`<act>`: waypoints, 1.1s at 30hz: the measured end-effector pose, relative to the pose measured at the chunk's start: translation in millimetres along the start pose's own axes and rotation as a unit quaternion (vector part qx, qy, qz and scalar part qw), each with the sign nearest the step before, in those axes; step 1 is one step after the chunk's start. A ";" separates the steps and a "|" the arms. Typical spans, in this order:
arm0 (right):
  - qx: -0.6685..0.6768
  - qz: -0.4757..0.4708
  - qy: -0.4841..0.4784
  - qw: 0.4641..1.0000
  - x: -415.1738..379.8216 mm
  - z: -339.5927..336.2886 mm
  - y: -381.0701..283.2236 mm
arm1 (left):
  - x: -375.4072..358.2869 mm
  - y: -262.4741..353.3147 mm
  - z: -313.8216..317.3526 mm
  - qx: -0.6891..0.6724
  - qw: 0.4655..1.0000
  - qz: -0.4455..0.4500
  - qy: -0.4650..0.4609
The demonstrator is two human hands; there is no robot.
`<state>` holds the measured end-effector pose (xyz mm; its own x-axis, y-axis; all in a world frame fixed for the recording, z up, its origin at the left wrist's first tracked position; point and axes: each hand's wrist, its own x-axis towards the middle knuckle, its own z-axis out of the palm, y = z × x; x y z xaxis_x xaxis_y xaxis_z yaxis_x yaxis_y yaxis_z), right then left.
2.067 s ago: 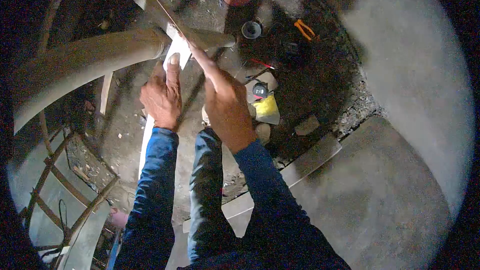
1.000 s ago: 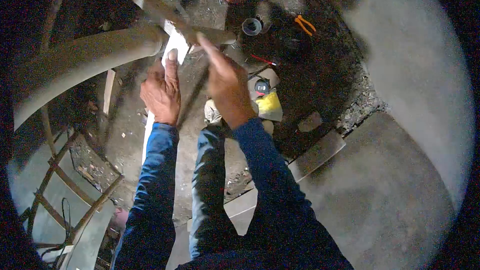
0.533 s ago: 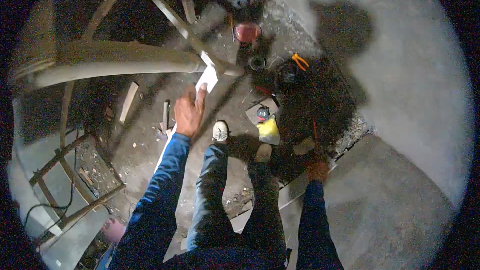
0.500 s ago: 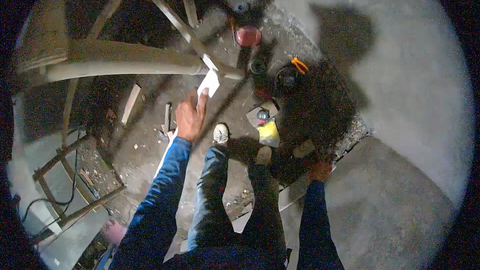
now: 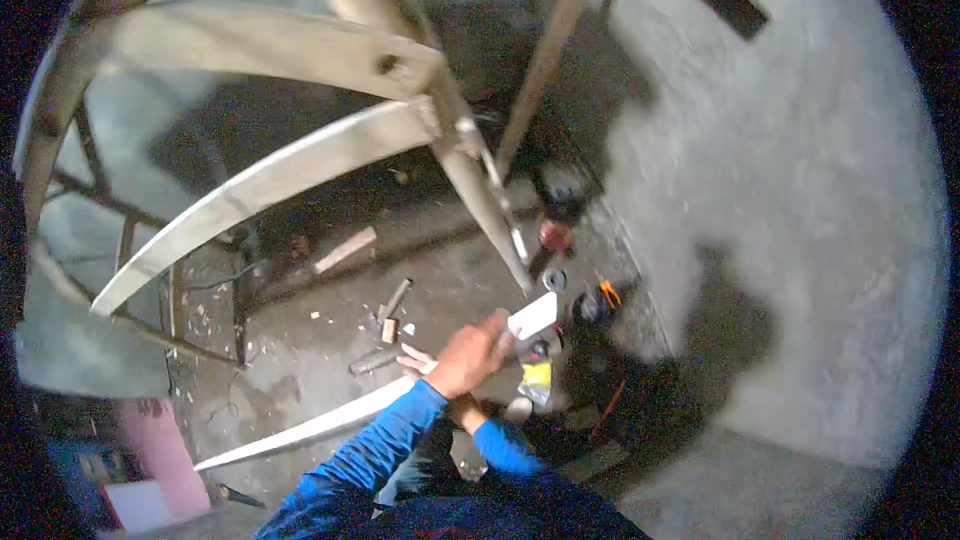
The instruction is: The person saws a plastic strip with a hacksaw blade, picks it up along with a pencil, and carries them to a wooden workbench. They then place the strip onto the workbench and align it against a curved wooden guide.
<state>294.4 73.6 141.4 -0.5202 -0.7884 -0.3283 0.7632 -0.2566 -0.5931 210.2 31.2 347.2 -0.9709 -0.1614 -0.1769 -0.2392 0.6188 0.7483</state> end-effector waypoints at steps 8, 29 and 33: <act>-0.398 -0.015 0.029 0.917 -68.6 148.0 -129.5 | -165.6 -17.3 -164.4 -0.016 0.982 0.093 0.166; -0.087 -0.544 -0.248 0.797 -52.6 574.2 -311.8 | -681.7 -311.5 -372.5 0.030 0.880 -0.264 0.394; -0.124 -0.533 -0.276 0.790 -9.8 601.6 -354.1 | -692.4 -298.7 -406.8 0.014 0.858 -0.287 0.425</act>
<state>259.8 -164.2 796.9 -0.5171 -0.3395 0.7857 -0.1302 -0.8761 -0.4642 958.5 -354.7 506.3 -0.3365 -0.9412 0.0287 -0.6873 0.2663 0.6758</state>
